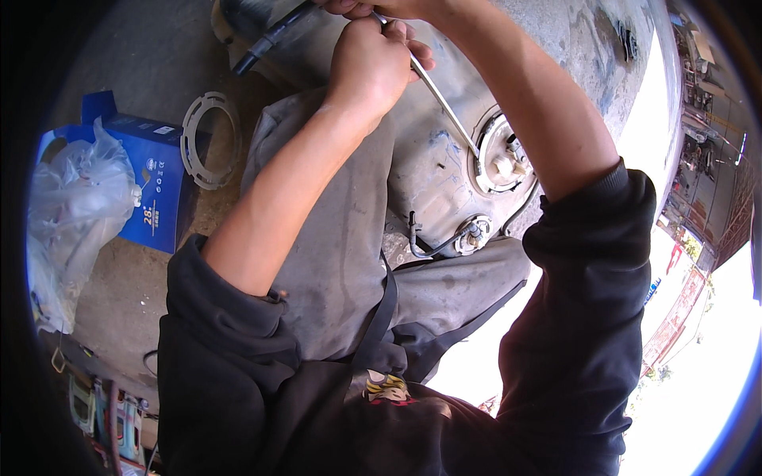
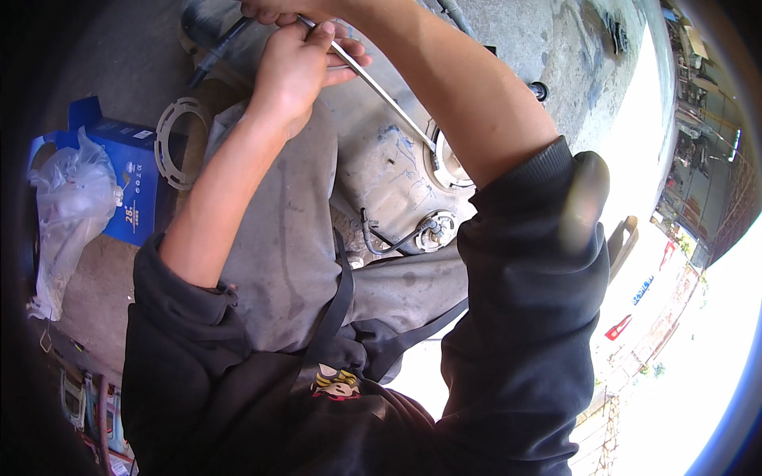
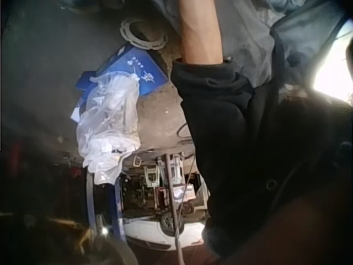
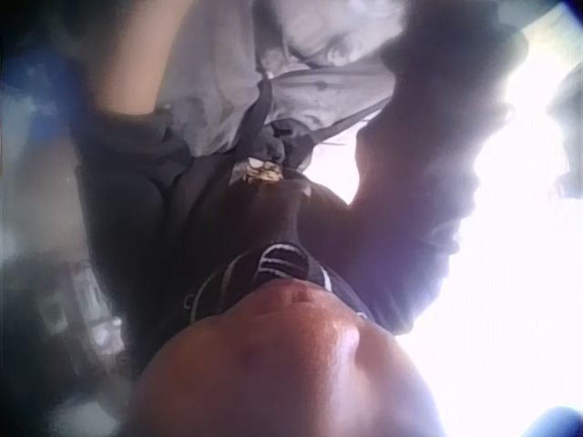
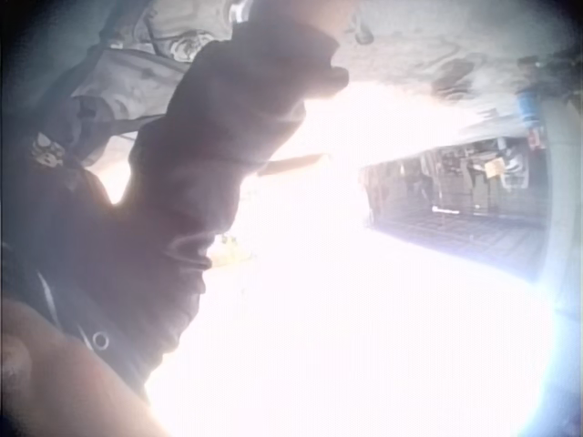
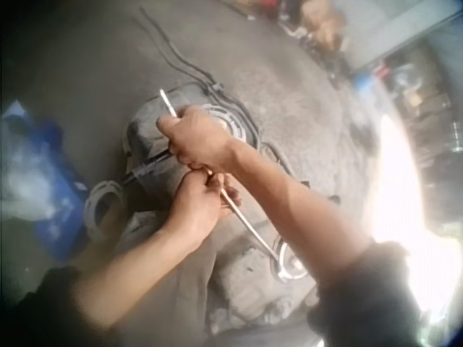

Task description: The person uses a screwdriver and a hammer to loosen and remove a circular metal ring from a fuel tank. They then lift the internal fuel pump assembly out of the tank.

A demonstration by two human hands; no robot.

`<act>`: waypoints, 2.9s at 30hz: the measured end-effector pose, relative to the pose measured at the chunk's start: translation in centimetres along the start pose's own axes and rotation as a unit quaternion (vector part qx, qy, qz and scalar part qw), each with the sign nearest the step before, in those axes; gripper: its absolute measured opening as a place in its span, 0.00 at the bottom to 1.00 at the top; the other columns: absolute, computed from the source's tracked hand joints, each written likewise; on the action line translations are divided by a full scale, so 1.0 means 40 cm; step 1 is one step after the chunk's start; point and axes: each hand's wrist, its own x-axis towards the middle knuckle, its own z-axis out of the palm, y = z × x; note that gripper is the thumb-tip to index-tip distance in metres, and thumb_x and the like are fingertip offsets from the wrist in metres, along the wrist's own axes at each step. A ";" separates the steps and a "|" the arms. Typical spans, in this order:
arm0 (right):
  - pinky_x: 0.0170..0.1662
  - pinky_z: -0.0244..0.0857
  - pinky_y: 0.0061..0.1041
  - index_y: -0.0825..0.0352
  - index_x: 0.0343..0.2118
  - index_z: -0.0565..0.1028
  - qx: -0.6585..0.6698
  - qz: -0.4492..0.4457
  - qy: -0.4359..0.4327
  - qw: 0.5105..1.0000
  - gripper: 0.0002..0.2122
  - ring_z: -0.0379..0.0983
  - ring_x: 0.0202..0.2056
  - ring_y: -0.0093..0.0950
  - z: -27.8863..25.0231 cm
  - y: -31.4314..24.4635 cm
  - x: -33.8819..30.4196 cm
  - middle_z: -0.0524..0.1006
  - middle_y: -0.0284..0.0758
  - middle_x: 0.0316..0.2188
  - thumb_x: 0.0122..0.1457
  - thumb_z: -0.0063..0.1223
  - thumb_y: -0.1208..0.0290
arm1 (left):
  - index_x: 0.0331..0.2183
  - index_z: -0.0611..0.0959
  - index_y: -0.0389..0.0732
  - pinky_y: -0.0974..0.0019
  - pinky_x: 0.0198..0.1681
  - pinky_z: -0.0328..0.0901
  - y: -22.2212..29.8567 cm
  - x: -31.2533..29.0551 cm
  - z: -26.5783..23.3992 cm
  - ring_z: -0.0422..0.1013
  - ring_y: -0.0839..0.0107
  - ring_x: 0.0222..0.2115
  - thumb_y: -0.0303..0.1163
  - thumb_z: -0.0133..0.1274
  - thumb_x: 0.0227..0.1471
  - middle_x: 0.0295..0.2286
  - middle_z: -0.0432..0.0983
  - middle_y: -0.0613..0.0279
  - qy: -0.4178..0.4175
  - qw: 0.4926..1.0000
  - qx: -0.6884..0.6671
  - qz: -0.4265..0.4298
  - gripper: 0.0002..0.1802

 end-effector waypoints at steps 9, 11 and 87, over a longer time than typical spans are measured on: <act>0.49 0.70 0.46 0.79 0.38 0.79 -0.222 -0.050 0.211 0.951 0.20 0.77 0.46 0.56 0.113 0.039 0.050 0.79 0.62 0.36 0.63 0.51 0.60 | 0.50 0.77 0.35 0.59 0.46 0.76 -0.022 0.011 -0.027 0.80 0.65 0.40 0.31 0.45 0.67 0.42 0.81 0.56 -0.006 1.000 0.011 0.024 0.15; 0.48 0.70 0.46 0.79 0.38 0.79 -0.221 -0.047 0.221 0.949 0.20 0.78 0.44 0.55 0.110 0.054 0.052 0.80 0.61 0.35 0.63 0.50 0.60 | 0.50 0.77 0.35 0.58 0.46 0.76 -0.022 0.012 -0.021 0.80 0.65 0.40 0.31 0.45 0.67 0.42 0.81 0.56 -0.005 1.000 0.007 0.018 0.14; 0.15 0.51 0.25 0.59 0.29 0.69 0.267 -0.150 0.480 0.822 0.16 0.56 0.13 0.21 -0.911 0.475 -0.331 0.59 0.24 0.14 0.70 0.49 0.53 | 0.42 0.89 0.48 0.55 0.46 0.72 -0.160 0.231 0.412 0.77 0.59 0.44 0.39 0.63 0.53 0.41 0.82 0.68 -0.191 0.730 0.563 0.336 0.14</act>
